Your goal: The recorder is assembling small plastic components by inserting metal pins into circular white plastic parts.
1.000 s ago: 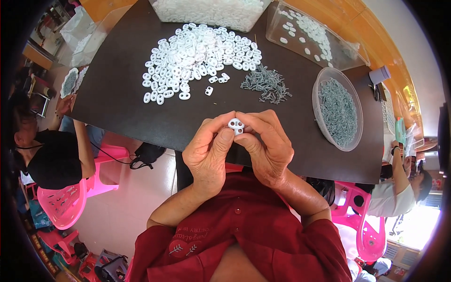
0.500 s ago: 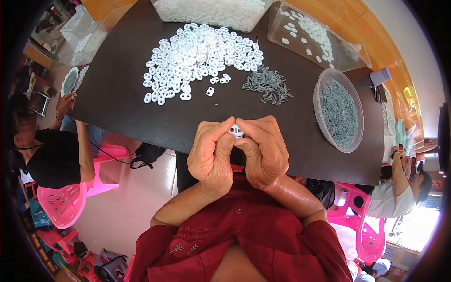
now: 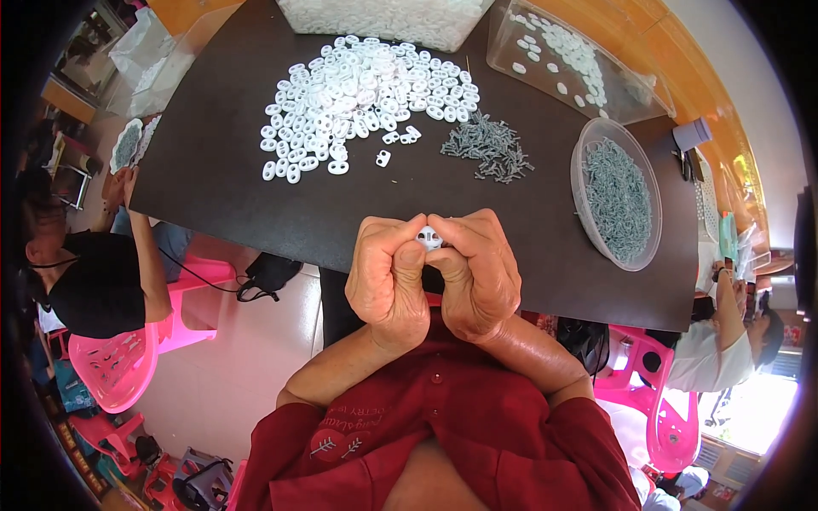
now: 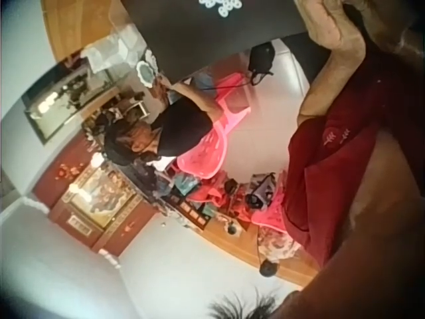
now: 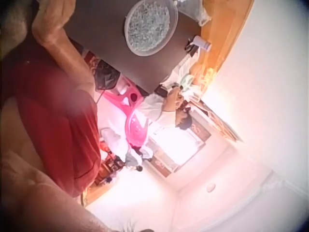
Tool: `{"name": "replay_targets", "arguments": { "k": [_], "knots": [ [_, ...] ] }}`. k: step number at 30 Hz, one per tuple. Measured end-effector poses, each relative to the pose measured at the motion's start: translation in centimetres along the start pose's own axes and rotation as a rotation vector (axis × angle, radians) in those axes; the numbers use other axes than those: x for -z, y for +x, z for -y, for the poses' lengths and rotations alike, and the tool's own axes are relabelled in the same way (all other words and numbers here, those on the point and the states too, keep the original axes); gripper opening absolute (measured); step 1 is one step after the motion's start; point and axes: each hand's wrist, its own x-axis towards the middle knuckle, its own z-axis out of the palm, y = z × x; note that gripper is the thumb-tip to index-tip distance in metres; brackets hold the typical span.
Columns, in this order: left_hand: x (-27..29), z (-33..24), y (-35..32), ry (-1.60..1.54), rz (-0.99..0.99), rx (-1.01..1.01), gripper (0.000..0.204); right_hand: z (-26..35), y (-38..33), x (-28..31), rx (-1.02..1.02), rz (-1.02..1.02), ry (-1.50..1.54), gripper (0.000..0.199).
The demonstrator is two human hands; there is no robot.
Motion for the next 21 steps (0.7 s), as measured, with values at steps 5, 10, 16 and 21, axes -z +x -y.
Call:
{"name": "replay_targets", "arguments": {
  "k": [5,10,16,21],
  "knots": [
    [-0.3,0.0,0.0,0.001,-0.018,-0.003,0.020,-0.2,-0.1,-0.2,0.036,0.010,-0.031,0.022],
    [0.0,-0.3,0.2,0.055,-0.012,-0.061,0.016,0.4,0.0,0.3,0.018,0.007,-0.030,0.023],
    [3.2,0.0,4.8,0.416,0.152,-0.043,0.013,-1.5,5.3,5.7,0.085,0.145,-0.270,0.022],
    [5.1,2.1,8.8,0.638,0.249,-0.235,0.018,-6.8,14.8,12.2,-0.148,-0.189,-0.397,0.020]
  ]
}}
